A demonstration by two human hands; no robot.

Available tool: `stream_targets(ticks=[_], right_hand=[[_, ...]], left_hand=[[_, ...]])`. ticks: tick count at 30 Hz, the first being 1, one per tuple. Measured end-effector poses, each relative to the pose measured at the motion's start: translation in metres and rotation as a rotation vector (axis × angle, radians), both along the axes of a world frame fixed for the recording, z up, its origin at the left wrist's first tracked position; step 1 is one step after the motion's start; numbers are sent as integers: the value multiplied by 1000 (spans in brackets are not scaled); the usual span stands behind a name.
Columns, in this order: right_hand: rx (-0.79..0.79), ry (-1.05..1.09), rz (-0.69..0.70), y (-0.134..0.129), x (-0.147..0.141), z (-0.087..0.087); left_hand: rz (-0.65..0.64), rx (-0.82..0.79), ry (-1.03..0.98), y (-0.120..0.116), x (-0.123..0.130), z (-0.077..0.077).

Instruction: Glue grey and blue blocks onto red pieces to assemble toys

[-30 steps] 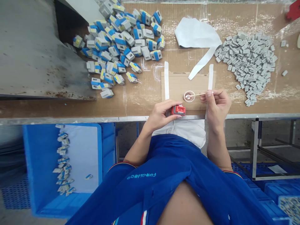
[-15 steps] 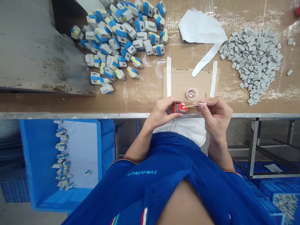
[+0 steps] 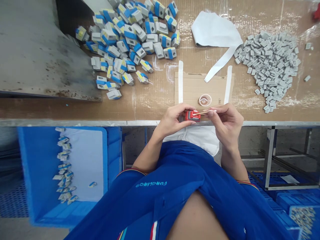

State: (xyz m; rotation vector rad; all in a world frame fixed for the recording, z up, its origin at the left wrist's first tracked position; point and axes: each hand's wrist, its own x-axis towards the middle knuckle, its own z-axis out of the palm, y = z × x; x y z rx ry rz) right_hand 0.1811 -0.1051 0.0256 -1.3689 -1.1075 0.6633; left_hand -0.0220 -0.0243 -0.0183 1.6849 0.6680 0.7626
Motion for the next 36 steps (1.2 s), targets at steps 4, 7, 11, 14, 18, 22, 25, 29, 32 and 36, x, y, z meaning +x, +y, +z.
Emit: stream_targets(ticks=[4, 7, 11, 14, 18, 22, 25, 29, 32, 36], right_hand=[[-8, -51, -3, 0, 1, 0], [1, -122, -11, 0, 1, 1], [41, -223, -1, -1, 1, 6], [60, -307, 14, -1, -1, 10], [95, -388, 19, -2, -1, 16], [147, -429, 25, -3, -2, 19], [148, -493, 27, -5, -2, 22], [142, -549, 27, -6, 0, 26], [136, -579, 38, -8, 2, 28], [128, -609, 66, -10, 4, 29]], left_hand=[[-2, -3, -6, 0, 0, 0], [-5, -4, 0, 0, 0, 0], [-6, 2, -7, 0, -1, 0], [-10, 3, -5, -1, -1, 1], [-3, 4, 19, -1, 0, 1], [-1, -3, 22, -1, 0, 1], [6, -13, 19, -2, 1, 1], [6, -11, 22, -3, 2, 2], [12, 40, 34, -3, 3, 4], [24, 157, 34, -4, 4, 6]])
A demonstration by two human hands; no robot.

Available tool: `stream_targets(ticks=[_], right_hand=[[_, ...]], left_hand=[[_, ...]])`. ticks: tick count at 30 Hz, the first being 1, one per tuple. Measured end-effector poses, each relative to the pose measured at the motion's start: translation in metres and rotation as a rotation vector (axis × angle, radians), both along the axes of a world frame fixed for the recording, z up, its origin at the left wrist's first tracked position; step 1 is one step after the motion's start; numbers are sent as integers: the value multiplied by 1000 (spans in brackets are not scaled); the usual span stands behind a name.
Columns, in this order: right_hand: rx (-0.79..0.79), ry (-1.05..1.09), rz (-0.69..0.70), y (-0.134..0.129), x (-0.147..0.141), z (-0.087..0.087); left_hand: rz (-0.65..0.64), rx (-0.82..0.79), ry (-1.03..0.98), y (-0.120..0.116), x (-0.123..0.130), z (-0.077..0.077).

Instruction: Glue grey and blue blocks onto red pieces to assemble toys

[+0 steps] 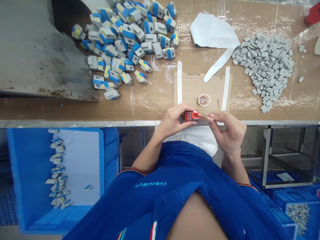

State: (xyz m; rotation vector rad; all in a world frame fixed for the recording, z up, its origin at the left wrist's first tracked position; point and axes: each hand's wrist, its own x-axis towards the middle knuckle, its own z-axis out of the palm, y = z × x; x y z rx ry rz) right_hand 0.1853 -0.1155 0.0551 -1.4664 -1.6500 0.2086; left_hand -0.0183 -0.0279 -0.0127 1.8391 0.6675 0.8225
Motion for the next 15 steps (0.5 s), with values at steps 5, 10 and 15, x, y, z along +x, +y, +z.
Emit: stream_targets(ticks=[5, 10, 15], right_hand=[[-41, -42, 13, -3, 1, 4], [-41, -68, 22, -5, 0, 8], [-64, -56, 32, -5, -1, 10]], left_hand=[[13, 69, 45, 0, 0, 1], [8, 82, 60, -1, 0, 1], [1, 66, 70, -1, 0, 1]])
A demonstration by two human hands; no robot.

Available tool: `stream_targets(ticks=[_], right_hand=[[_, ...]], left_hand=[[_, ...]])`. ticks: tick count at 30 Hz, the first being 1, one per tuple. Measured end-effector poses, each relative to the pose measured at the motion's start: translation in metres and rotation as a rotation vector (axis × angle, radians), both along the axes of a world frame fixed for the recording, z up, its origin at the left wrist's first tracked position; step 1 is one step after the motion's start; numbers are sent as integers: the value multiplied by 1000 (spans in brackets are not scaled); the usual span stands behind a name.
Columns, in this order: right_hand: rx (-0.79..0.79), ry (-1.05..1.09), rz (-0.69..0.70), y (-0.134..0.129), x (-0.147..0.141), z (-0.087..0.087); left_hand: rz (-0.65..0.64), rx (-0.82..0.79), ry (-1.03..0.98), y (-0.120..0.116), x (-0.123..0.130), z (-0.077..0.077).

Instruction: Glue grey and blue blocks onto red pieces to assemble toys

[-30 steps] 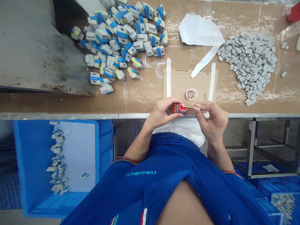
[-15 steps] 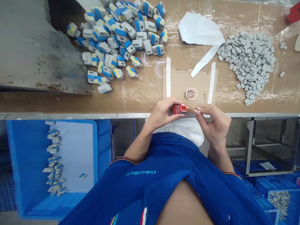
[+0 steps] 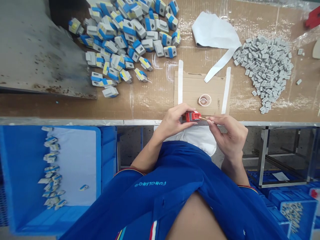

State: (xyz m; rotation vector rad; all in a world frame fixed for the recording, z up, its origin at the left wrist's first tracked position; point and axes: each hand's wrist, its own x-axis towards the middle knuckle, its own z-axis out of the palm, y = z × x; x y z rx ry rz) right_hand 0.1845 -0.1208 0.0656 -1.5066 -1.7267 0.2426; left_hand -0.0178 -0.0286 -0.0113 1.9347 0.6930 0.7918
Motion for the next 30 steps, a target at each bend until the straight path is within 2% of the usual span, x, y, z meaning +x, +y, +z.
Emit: stream_targets(ticks=[13, 26, 30], right_hand=[[-21, 118, 27, 5, -3, 1], [-15, 129, 51, 9, -6, 0], [-36, 131, 19, 8, -3, -1]], left_hand=[[-20, 5, -19, 1, -1, 0], [-15, 44, -63, 1, 0, 1], [-13, 45, -56, 1, -1, 1]])
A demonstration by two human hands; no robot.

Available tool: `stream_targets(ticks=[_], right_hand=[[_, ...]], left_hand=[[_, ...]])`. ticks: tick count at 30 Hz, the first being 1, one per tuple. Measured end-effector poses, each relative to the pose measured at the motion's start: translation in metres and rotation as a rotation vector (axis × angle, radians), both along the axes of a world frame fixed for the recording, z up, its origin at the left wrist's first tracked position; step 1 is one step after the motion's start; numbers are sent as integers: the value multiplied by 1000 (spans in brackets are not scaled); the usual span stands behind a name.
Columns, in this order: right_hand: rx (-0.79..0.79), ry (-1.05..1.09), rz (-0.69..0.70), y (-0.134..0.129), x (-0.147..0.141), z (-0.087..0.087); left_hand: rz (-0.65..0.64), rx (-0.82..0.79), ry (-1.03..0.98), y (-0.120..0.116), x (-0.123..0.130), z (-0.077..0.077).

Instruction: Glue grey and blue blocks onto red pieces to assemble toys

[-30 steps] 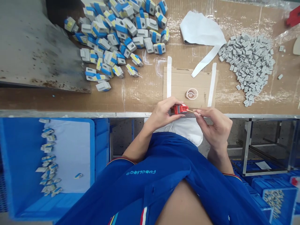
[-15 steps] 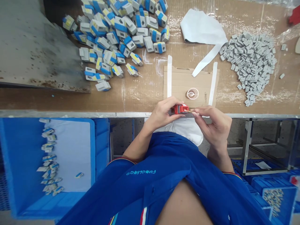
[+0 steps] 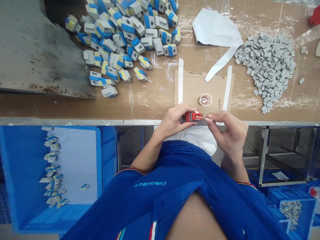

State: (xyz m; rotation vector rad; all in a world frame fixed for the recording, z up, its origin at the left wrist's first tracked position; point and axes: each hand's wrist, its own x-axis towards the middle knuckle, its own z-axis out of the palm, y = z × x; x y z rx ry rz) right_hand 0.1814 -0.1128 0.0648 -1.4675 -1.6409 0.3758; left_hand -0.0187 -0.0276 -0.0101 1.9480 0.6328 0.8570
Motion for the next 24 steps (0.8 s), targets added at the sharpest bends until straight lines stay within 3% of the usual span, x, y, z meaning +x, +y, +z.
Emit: stream_targets(ticks=[10, 19, 24], right_hand=[[94, 210, -252, 2, 21, -20], [77, 117, -213, 33, 23, -49], [126, 24, -293, 27, 21, -40]], left_hand=[[-24, -35, -37, 1, -3, -8], [-11, -168, -64, 0, -5, -8], [-26, -277, -171, -2, -2, -12]])
